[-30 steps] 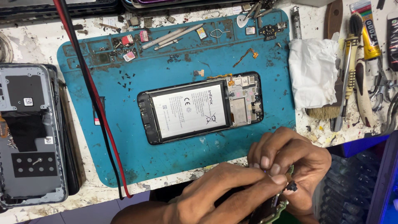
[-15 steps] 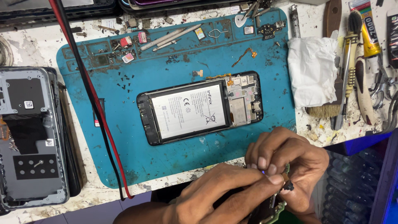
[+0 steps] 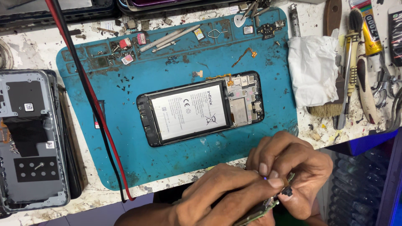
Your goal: The person repairs a disassembled Infinix smartphone on a work mat. They hold and turn the phone's motherboard, pick small components from the mat, use tweezers to work on the board, cut a piece of tape, and wipe the phone area with a tissue.
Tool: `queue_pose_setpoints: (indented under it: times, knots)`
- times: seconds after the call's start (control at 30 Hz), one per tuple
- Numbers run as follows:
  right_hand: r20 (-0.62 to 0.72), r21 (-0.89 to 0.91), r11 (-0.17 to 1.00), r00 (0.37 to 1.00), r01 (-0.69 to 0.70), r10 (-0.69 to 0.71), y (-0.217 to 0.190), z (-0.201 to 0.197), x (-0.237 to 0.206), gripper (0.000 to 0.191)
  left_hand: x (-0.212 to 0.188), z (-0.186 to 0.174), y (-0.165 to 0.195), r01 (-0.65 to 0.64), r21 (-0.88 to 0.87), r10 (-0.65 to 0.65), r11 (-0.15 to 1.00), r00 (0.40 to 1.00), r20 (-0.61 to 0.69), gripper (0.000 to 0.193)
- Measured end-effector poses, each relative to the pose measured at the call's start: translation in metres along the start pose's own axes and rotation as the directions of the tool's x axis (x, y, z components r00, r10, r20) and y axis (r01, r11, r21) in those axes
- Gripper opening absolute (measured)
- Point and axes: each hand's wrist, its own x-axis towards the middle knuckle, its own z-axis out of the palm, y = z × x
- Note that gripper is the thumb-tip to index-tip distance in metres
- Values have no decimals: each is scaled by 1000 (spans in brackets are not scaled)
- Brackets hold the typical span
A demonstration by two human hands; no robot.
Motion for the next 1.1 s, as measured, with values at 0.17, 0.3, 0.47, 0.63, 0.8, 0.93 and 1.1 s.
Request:
queue_pose_setpoints:
  times: [0.17,0.3,0.47,0.63,0.8,0.93,1.1]
  knots:
    - [-68,-29,998,996,60,-62,3,8,0,22,-4,0,-1,27,-41,-27,999,1000,7,22]
    - [-87,-63,996,994,59,-64,0,10,2,24,-6,0,-5,2,-37,-2,999,1000,12,20]
    - [-162,-56,997,985,54,-62,0,17,1,26,-6,10,-11,-43,-64,35,997,993,-116,18]
    - [-12,-38,999,1000,22,-22,-3,7,2,25,-10,4,-13,-81,-58,77,995,994,-81,18]
    - [50,-40,999,999,19,-17,-1,-3,3,22,-1,-5,-16,-155,21,154,988,988,27,17]
    - [-29,-54,996,997,-69,68,-5,1,1,21,3,-10,-10,-130,-27,132,991,987,93,25]
    - [40,-13,998,997,-68,68,-8,1,2,32,2,-17,-1,-47,-16,49,999,983,180,30]
